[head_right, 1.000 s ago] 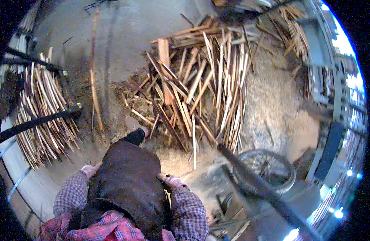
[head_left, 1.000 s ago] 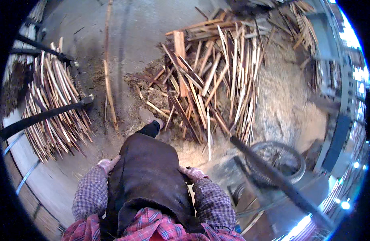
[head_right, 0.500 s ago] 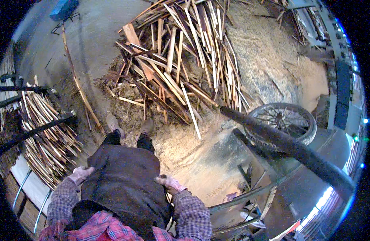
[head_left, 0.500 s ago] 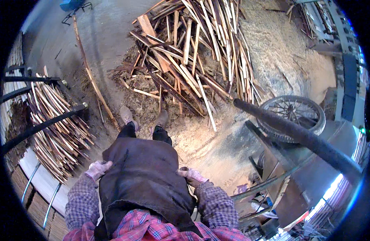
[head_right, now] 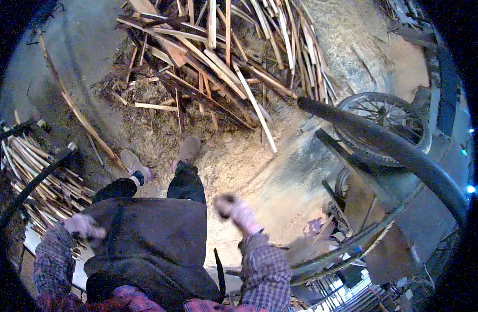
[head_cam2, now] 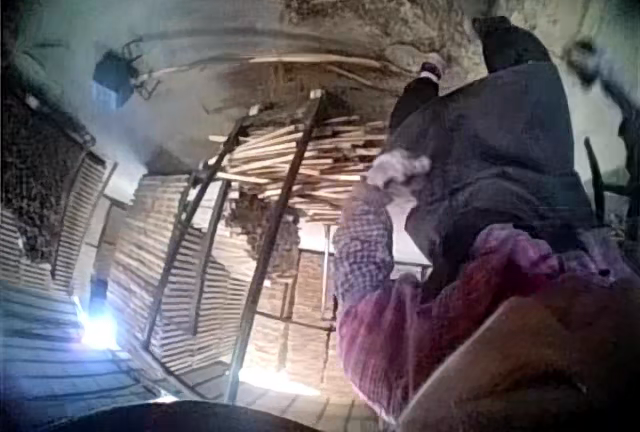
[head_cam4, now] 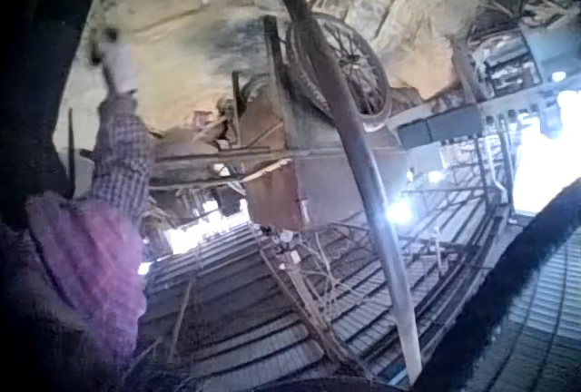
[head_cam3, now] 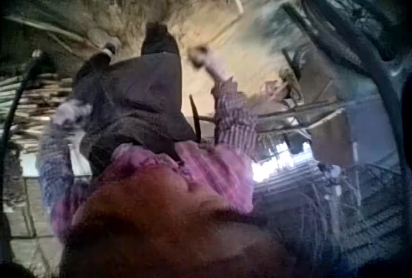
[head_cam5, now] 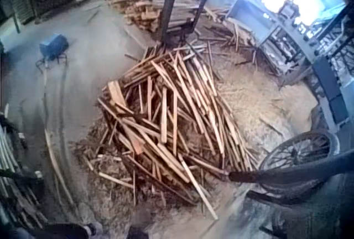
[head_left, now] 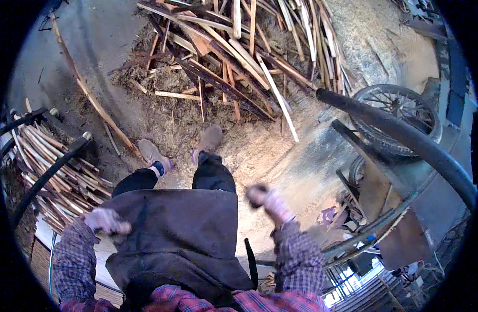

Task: The person uses a pitchfork to gather and move a pile of thin wooden slats on a sawdust-covered floor. They then switch to using their hands to pick up, align, and stack the slats into a neat pile against a metal rack.

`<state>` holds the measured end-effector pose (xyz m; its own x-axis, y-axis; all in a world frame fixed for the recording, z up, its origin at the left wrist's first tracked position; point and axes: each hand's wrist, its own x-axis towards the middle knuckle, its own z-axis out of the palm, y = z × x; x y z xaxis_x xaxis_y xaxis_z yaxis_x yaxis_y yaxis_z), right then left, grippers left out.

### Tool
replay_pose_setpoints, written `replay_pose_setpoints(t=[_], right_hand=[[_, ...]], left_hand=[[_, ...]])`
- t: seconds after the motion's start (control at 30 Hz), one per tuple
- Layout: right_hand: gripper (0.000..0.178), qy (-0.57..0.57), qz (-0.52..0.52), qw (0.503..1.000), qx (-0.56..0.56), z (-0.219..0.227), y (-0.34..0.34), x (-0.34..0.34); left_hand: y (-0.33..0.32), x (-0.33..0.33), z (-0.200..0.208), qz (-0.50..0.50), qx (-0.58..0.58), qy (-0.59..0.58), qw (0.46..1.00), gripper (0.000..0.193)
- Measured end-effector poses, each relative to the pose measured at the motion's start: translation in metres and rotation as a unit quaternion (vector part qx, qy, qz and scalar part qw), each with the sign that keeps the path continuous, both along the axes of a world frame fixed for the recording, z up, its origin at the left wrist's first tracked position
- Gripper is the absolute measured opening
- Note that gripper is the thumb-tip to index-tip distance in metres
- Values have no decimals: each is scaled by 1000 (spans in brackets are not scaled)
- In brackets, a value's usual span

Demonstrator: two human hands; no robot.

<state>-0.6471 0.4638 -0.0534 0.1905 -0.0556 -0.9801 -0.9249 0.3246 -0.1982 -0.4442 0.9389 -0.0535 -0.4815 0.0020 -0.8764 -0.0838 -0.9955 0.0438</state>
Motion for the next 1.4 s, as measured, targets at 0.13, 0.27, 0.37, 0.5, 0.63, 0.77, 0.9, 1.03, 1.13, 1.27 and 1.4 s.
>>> replay_pose_setpoints(t=[0.13,0.27,0.37,0.5,0.63,0.77,0.9,1.03,1.13,1.27,1.4], right_hand=[[88,11,323,842,-431,-146,-99,14],[100,115,395,768,-491,-207,-162,63],[104,174,433,739,-486,-228,-186,92],[87,142,444,731,-498,-285,-193,66],[54,120,372,750,-534,-316,-173,46],[48,129,375,696,-599,-326,-150,33],[45,242,355,690,-583,-319,-118,33],[42,231,342,678,-608,-296,-115,-12],[39,206,353,618,-672,-296,-118,-108],[45,294,134,689,-649,-322,-78,-192],[44,119,101,686,-710,-353,-71,-138]], left_hand=[[-75,49,-77,37,40,-455,889,35],[-127,62,-244,486,88,-262,829,51],[-213,76,-316,25,-7,-558,829,53],[-290,71,-389,105,-155,-621,761,67],[-356,61,-407,330,-156,-665,652,95],[-346,48,-447,417,-257,-712,503,89],[-336,53,-440,452,-286,-681,500,85],[-328,56,-419,490,-142,-621,594,82],[-318,69,-431,538,-145,-531,638,76],[-299,71,-447,444,-268,-639,568,58],[-299,78,-442,428,-154,-565,688,38]])
